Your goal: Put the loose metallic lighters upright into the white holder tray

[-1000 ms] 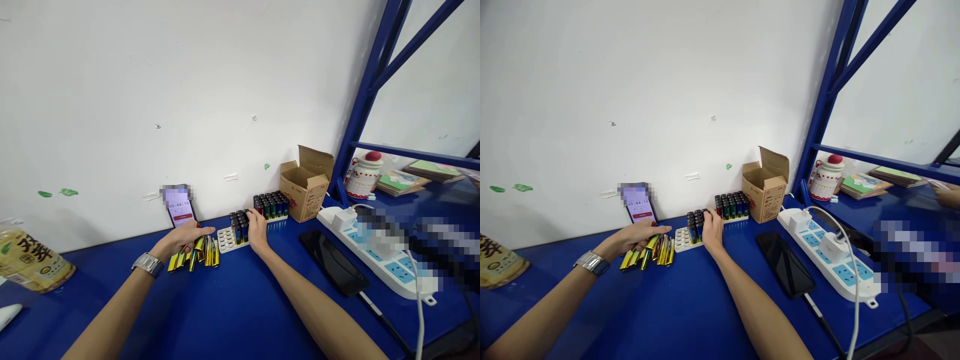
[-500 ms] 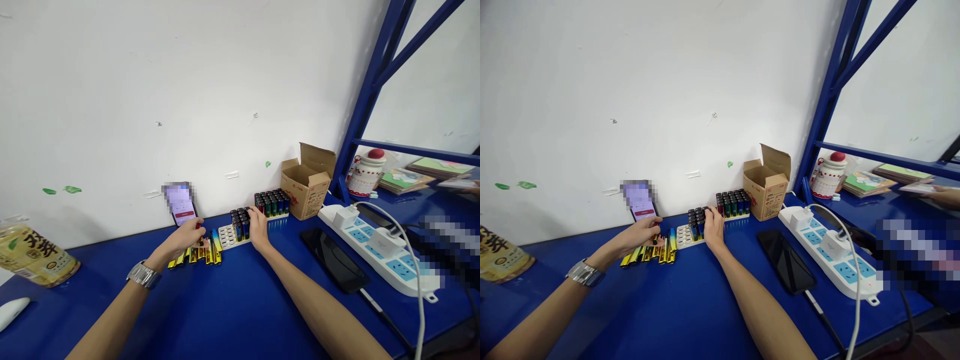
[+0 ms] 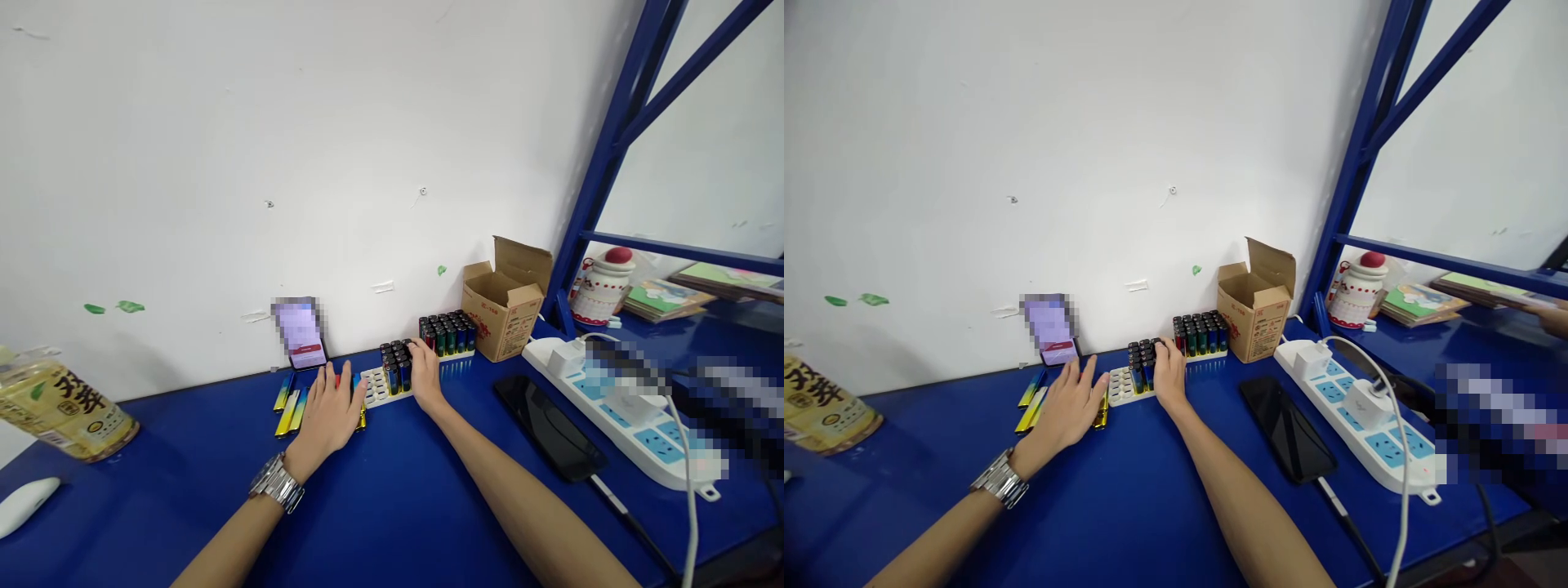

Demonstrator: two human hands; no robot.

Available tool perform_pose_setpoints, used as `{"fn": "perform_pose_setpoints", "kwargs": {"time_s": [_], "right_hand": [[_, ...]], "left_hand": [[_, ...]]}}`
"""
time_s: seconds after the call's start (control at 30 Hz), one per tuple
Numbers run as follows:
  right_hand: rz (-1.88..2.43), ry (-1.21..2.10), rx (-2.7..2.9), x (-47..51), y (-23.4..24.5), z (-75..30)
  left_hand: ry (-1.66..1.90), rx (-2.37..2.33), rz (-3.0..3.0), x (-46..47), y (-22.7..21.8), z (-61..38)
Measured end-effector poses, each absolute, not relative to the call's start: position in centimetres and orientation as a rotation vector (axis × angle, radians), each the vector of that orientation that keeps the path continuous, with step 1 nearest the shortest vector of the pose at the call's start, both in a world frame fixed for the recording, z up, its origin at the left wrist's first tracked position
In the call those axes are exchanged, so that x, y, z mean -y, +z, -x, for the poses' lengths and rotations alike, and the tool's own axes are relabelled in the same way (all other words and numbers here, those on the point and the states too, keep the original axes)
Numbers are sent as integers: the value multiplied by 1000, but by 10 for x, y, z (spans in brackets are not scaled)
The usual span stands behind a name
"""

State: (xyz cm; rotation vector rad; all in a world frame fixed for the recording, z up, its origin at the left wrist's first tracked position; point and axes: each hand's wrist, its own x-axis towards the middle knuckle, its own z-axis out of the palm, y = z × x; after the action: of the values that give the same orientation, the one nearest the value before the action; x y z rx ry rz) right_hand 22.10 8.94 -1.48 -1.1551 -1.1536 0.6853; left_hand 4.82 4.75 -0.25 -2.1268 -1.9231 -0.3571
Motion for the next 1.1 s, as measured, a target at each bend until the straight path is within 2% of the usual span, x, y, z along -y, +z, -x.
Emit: {"fn": "perform_pose_setpoints", "kwargs": {"time_s": [0.2,0.53,0.9,1.1], "right_hand": [[1147,719,1158,-88,-13,-222],[1233,615,1166,-83,-13,-224],[1023,917,1314,-85,-27,-249],[1102,823,1367,-79,-25,-250]], "left_hand": [[-251,1990,2315,-51,-11,-45],[-354,1775,2297,-34,-8,-53],[-193,1781,2607,-42,3,-51],[-283,1827,2489,-37,-4,-57]]}}
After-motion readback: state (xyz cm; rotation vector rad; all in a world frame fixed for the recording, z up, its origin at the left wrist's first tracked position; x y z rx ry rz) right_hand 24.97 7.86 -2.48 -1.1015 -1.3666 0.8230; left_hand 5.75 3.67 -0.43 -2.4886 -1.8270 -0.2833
